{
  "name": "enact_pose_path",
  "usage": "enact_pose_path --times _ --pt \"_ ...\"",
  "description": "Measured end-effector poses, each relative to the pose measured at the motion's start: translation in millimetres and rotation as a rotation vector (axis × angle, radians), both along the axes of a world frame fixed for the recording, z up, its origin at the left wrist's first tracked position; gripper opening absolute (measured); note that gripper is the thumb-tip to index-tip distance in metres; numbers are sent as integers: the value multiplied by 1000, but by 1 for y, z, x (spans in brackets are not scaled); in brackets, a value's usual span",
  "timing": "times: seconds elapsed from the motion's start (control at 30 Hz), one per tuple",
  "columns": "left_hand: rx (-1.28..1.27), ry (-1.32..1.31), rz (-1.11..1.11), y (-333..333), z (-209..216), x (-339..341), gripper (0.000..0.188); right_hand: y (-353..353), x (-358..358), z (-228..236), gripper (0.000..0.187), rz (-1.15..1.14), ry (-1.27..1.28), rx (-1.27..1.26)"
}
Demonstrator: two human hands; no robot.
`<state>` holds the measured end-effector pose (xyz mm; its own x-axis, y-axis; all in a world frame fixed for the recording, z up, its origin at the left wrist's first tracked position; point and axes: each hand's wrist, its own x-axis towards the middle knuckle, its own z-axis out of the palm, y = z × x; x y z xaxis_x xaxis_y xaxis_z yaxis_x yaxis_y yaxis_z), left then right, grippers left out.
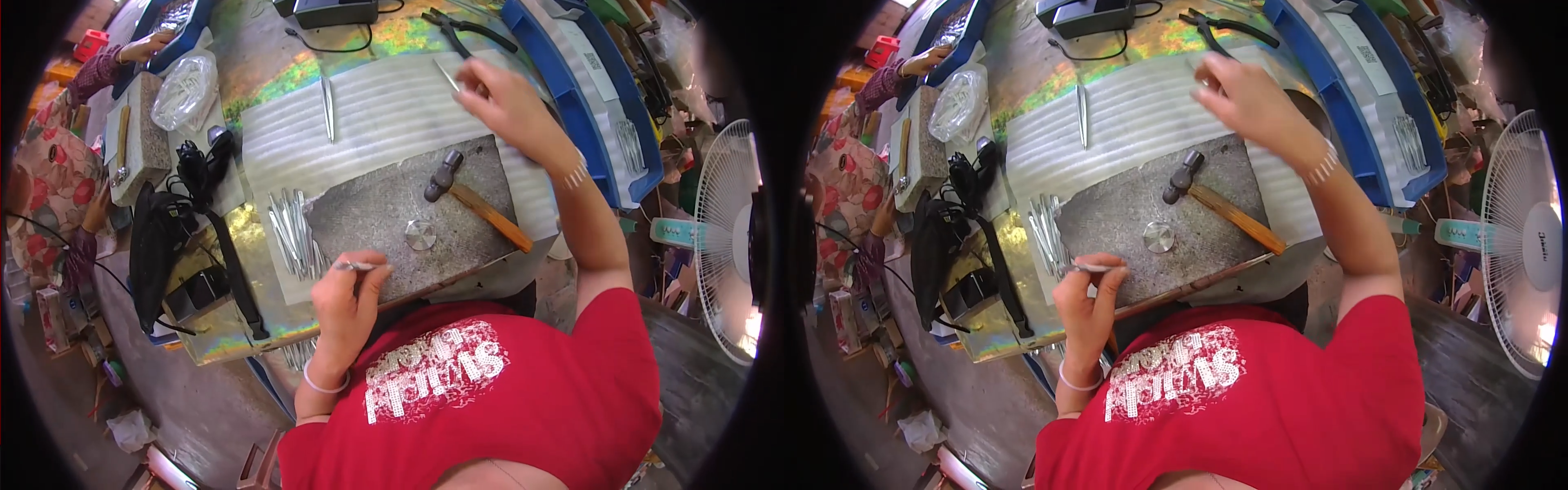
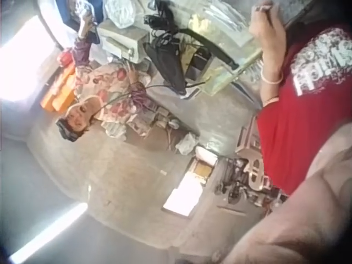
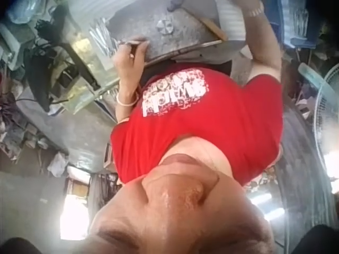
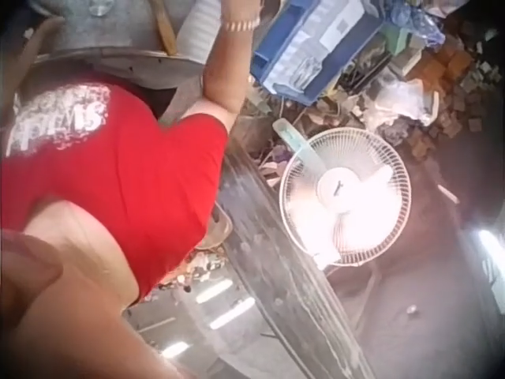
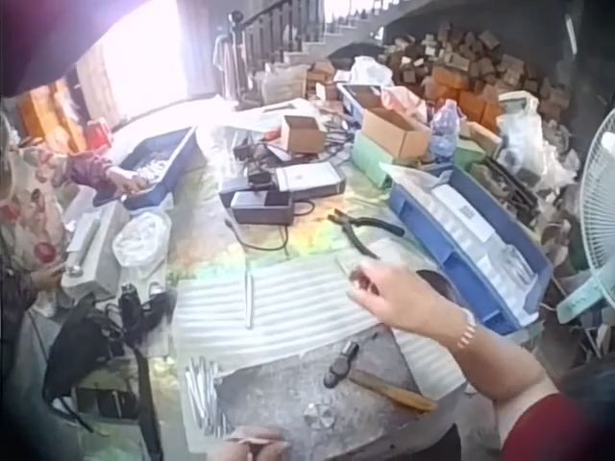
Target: Flattening and shaping small metal strips using a hammer on a stone block.
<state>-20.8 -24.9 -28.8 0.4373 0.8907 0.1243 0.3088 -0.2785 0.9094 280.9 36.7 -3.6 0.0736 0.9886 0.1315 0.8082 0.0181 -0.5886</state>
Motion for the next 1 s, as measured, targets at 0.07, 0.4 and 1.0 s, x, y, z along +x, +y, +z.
enact_pose_path --times 0.07,0.4,1.0 --pt "-251 -154 22 1 0 5 8 -48 -19 17 29 122 63 -55" --pt "-338 -289 -76 12 -6 36 10 -127 -64 3 46 5 -383 -108" --pt "-204 -189 -72 10 -8 40 8 -140 -63 9 32 -33 387 -116"
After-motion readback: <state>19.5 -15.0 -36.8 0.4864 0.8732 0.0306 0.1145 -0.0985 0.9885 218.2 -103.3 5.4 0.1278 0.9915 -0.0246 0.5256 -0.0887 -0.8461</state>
